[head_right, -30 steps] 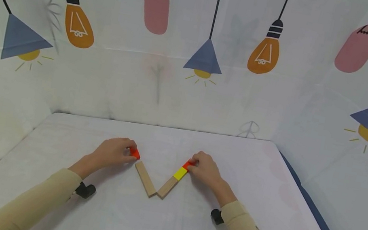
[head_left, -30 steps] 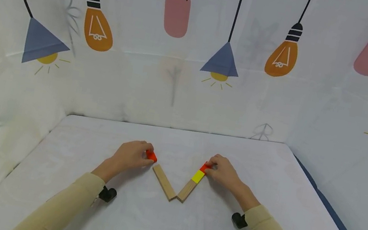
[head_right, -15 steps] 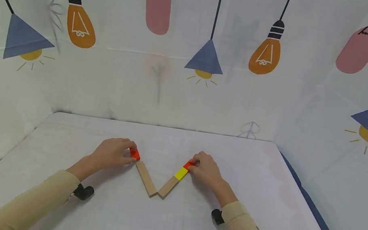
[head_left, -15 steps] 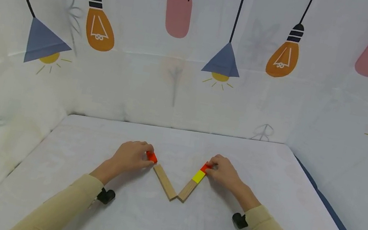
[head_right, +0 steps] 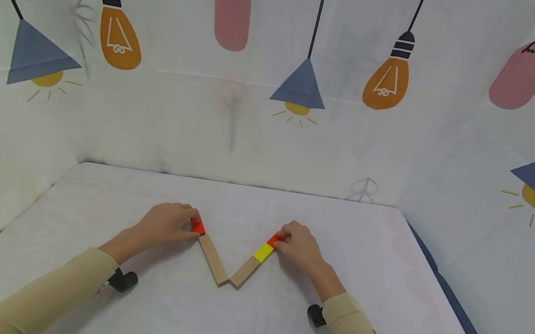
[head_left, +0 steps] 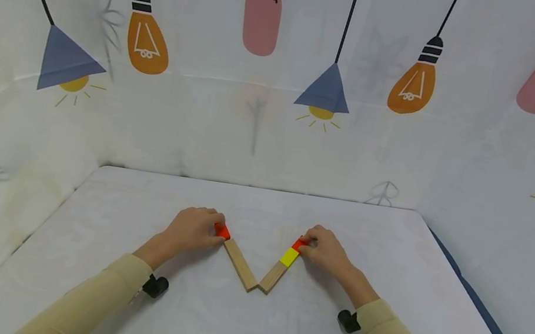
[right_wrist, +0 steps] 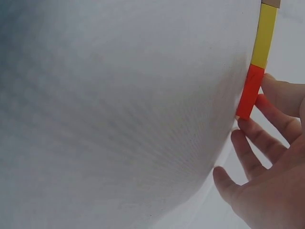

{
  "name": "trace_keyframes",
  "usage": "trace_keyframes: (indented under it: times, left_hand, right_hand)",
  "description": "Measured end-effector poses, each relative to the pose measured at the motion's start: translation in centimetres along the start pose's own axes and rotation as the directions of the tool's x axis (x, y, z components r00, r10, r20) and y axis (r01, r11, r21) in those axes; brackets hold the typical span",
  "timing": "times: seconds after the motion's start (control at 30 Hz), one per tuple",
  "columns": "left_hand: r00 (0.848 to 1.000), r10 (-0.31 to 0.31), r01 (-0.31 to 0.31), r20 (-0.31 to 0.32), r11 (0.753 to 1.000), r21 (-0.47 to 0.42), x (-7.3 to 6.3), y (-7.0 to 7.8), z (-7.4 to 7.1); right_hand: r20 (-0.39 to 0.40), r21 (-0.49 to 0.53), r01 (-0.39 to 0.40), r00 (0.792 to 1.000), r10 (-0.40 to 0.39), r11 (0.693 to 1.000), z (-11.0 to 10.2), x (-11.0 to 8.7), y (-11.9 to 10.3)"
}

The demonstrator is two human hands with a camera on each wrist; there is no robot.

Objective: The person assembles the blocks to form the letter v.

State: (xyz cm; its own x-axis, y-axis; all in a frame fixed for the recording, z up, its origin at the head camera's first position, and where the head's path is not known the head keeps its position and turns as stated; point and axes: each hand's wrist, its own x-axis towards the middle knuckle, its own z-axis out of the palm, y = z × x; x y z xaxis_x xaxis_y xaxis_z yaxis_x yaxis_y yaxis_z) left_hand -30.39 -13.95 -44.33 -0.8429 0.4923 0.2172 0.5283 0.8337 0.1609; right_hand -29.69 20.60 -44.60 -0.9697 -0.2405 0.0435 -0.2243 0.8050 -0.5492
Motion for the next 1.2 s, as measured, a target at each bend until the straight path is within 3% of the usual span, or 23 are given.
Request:
trace_keyframes:
  times: [0.57, 0.97, 1.2]
  left_hand:
    - [0.999, -0.024, 0.023, 0.026, 1.0, 0.012, -0.18, 0.25, -0.13]
    - [0.999, -0.038, 0.038, 0.002, 0.998, -0.044, -0.2, 0.39, 0.32]
    - [0.999, -0.032, 0.032, 0.006, 0.999, -0.024, -0.01, 0.55, 0.55]
  right_hand:
    - [-0.006, -0.008, -0.006, 1.0, 0.006, 1.0, 0.08, 0.06, -0.07]
    - [-0.005, -0.004, -0.009, 1.0, 0.009, 1.0, 0.09, 0.04, 0.09]
    - [-0.005, -0.008, 0.005, 1.0, -0.005, 1.0, 0.06, 0.01, 0.17]
